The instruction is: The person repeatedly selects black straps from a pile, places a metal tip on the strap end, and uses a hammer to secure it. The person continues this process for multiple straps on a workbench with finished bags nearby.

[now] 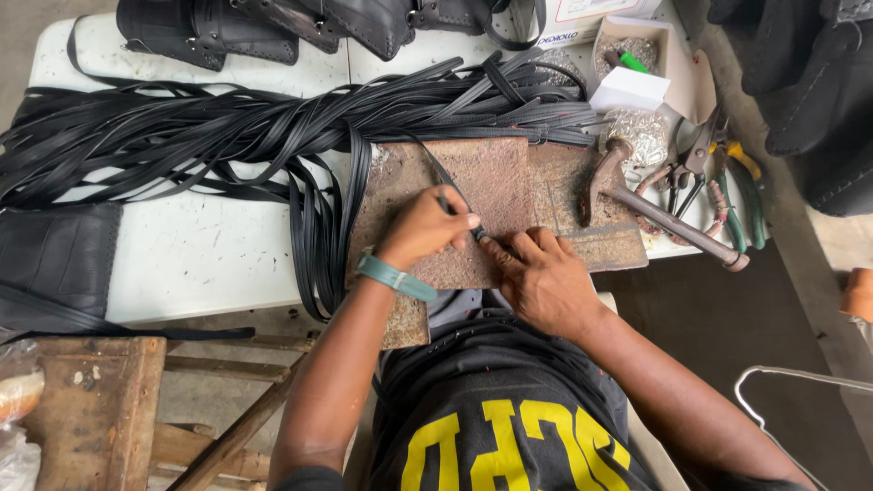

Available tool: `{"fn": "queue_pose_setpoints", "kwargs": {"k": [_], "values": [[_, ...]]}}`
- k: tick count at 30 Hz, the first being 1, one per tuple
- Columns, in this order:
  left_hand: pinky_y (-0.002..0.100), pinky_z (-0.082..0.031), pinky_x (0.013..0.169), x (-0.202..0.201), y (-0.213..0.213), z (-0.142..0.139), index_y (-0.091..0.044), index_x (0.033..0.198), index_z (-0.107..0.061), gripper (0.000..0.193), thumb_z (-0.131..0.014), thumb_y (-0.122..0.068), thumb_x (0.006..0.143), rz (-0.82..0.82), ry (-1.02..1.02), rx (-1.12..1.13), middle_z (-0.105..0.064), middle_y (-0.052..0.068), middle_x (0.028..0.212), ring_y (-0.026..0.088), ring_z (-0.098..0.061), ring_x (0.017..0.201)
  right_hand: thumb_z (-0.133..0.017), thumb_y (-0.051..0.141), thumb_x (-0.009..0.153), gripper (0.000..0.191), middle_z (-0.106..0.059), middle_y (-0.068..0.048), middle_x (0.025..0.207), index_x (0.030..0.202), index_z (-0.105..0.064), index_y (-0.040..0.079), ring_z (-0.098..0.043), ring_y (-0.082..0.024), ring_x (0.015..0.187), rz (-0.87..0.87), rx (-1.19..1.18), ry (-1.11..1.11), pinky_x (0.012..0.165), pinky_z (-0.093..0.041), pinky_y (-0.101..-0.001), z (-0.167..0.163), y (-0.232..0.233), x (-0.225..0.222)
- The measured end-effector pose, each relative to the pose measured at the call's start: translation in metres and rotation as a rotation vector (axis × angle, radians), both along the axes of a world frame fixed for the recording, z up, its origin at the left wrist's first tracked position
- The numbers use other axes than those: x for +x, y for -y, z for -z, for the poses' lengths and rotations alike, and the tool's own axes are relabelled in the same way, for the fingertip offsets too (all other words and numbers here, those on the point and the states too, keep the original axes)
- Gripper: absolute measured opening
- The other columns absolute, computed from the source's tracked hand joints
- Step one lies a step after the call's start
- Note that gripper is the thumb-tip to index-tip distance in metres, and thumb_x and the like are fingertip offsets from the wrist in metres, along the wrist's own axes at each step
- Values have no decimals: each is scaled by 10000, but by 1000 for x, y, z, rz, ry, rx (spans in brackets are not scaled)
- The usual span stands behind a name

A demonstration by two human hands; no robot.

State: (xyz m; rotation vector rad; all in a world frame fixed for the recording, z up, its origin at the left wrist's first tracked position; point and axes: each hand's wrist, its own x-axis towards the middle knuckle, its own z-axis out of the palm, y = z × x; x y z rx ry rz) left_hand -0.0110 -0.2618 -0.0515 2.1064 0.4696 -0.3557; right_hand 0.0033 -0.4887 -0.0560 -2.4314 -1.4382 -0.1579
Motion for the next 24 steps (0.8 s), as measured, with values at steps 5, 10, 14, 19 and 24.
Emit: {"fn": "queue_pose_setpoints", "kwargs": {"k": [5,10,14,19,24], "values": [[296,-619,676,-11,-26,12,-123,1005,-530,127,-630,-77,941,-250,199,-567,-667,34,934,131,-732,802,-650,254,839,581,-597,-43,1092,1409,-626,140,-556,-272,1010,-23,-2,7,868,-490,-419,0,-1,1],[266,-614,713,-28,-28,16,-78,1053,-617,112,-661,-153,982,-106,345,-177,-720,64,940,161,-750,815,-653,263,830,585,-600,-45,1112,1400,-622,132,-559,-272,1026,-16,3,31,861,-496,-422,0,-2,-1],[240,-631,785,-25,-7,23,-69,1093,-594,233,-680,-231,950,-128,498,-350,-760,66,946,130,-768,904,-657,271,834,598,-602,-39,1124,1415,-612,136,-563,-265,1037,-9,-28,33,831,-500,-426,-2,-5,-4],[262,-526,677,-18,12,33,-31,1093,-589,262,-727,-210,960,-124,432,-290,-761,103,891,157,-673,778,-663,280,834,607,-603,-46,1139,1421,-608,136,-565,-266,1044,-7,-51,62,814,-503,-424,-2,-6,-5],[302,-569,772,-20,9,30,-39,1056,-591,223,-724,-191,964,-19,510,-200,-760,67,920,128,-729,864,-660,269,873,575,-600,-31,1166,1435,-608,159,-566,-249,1045,-10,30,14,855,-503,-400,4,0,-6]]}}
